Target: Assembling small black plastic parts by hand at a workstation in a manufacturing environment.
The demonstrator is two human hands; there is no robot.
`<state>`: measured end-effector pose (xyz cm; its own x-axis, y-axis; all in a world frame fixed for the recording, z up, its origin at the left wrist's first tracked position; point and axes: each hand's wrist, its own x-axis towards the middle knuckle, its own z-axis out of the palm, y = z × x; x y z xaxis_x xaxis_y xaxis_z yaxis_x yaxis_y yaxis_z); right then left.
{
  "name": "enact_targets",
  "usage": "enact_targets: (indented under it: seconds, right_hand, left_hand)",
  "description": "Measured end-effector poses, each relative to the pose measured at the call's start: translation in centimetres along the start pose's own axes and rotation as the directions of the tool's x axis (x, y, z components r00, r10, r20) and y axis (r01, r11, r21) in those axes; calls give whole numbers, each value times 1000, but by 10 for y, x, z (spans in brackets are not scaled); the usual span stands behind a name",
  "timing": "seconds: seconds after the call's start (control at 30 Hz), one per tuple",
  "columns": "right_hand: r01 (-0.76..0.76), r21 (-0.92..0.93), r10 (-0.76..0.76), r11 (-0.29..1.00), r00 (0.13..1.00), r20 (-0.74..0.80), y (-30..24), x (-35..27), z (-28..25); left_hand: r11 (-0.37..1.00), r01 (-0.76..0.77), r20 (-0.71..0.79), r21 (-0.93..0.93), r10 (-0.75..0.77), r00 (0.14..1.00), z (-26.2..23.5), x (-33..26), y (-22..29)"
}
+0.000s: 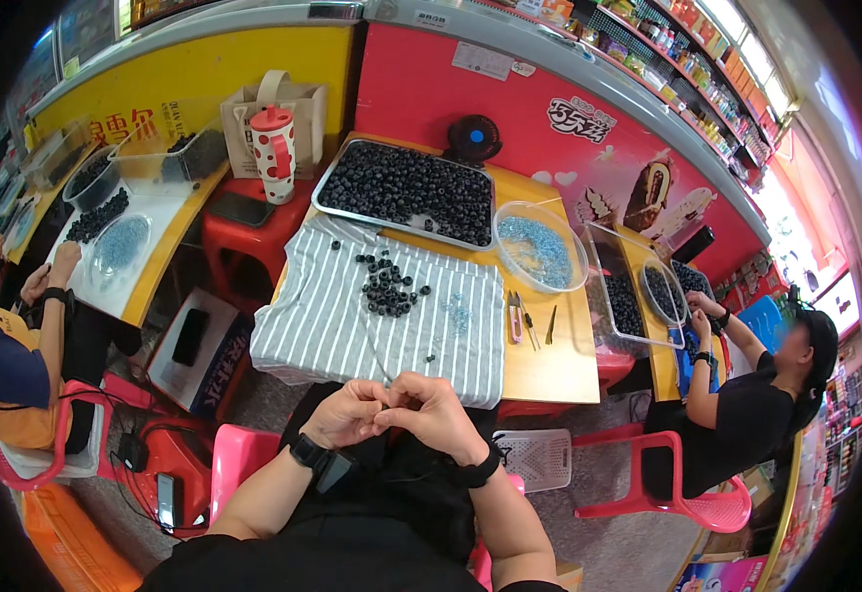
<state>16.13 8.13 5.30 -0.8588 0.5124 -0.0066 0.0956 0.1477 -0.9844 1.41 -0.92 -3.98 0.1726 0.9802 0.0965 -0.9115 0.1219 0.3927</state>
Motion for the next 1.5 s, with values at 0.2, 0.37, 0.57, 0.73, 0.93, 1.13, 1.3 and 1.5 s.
enact_targets:
  seconds: [0.2, 0.37, 0.57, 0.73, 0.93, 1.13, 1.3, 1.5]
  right_hand:
    - [-46, 63, 50, 997, 997, -62, -11, 5, 0]
    - [-74, -324, -72, 943, 907, -415, 25, 20, -46]
    - [-50, -788, -299, 614, 909, -291, 41, 32, -28]
    - [77, -744, -352, 663, 910, -219, 32, 26, -26]
    - [199, -86, -209, 976, 970, -126, -12, -9, 1]
    - [224, -86, -237, 971, 951, -201, 5, -21, 13]
    - [283, -166, -314, 945, 926, -209, -1, -21, 14]
    - [333, -209, -379, 920, 890, -251, -6, -22, 20]
  left_hand:
    - [997, -67, -33, 26, 68, 997, 7, -7, 9]
    - [981, -196, -171, -8, 192, 967, 7, 3, 6]
    - [981, -191, -254, 26, 191, 948, 14, -1, 8]
    - [983, -163, -253, 83, 179, 951, 19, -4, 11]
    - [982, -144, -200, 123, 167, 965, 30, -5, 9]
    - [982, -140, -159, 125, 159, 974, 38, -6, 5]
    - [975, -141, -150, 171, 167, 974, 43, -9, 10]
    - [969, -154, -129, 194, 181, 975, 45, -10, 11]
